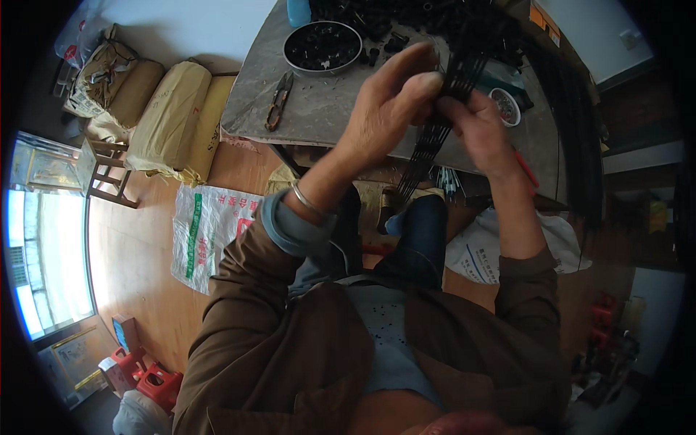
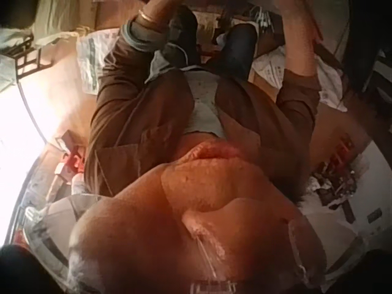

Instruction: The person gathers several rods and a plastic connector, using pliers to secure the rods into the connector. Then, they pick up a bundle of rods and slide them into the slots of a comb-like tool before placing the assembly on the table.

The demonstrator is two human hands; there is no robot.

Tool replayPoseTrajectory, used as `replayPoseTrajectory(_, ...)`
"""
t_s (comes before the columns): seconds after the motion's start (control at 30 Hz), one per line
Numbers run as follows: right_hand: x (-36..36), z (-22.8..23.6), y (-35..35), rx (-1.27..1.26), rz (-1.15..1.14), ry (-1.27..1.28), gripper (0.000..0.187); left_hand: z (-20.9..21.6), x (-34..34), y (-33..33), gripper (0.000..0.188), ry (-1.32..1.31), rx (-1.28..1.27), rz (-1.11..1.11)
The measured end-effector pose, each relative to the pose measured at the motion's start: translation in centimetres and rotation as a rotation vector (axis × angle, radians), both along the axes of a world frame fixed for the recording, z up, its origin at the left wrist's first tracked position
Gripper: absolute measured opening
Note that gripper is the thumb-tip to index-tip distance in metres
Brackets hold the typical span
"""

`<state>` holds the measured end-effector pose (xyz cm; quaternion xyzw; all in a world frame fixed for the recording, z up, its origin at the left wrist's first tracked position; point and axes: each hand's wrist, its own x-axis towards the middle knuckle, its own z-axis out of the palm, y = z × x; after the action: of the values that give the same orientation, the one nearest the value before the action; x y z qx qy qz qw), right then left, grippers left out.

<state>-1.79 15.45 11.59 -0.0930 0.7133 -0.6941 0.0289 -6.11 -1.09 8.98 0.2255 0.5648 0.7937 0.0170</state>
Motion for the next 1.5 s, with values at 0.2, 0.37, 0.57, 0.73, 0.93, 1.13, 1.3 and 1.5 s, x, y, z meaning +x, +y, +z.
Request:
replayPoseTrajectory(0.2,0.6,-1.6,0.1,0.187,0.026,0.167,0.017,3.6,-1.0,1.6,0.028,0.103,-0.048,-0.379)
replayPoseTrajectory(0.37,-0.4,-3.9,5.6,0.214,-0.118,0.011,0.023,2.6,-1.7,2.1,0.021,0.296,0.019,-0.354)
replayPoseTrajectory(0.57,-0.6,-7.8,3.8,0.910,-0.488,0.083,0.036,3.4,-0.5,2.4,0.022,0.143,0.009,-0.382)
replayPoseTrajectory(0.73,-0.8,-7.9,2.4,0.983,-0.512,0.049,0.047,3.3,0.2,2.7,0.022,0.113,0.009,-0.358)
replayPoseTrajectory(0.93,-1.3,-7.7,1.6,1.092,-0.419,0.010,0.032,3.5,0.6,3.1,0.020,0.101,0.023,-0.340)
replayPoseTrajectory(1.13,-2.4,-9.0,2.6,0.864,-0.572,0.173,0.022,3.4,1.0,3.1,0.020,0.104,-0.001,-0.276)
replayPoseTrajectory(1.3,-6.0,-7.5,5.6,0.189,-0.522,0.154,0.024,3.4,1.3,3.0,0.020,0.098,-0.011,-0.227)
replayPoseTrajectory(1.5,-7.5,-7.4,6.4,0.924,-0.650,0.075,0.037,3.4,1.3,3.2,0.022,0.096,0.013,-0.256)
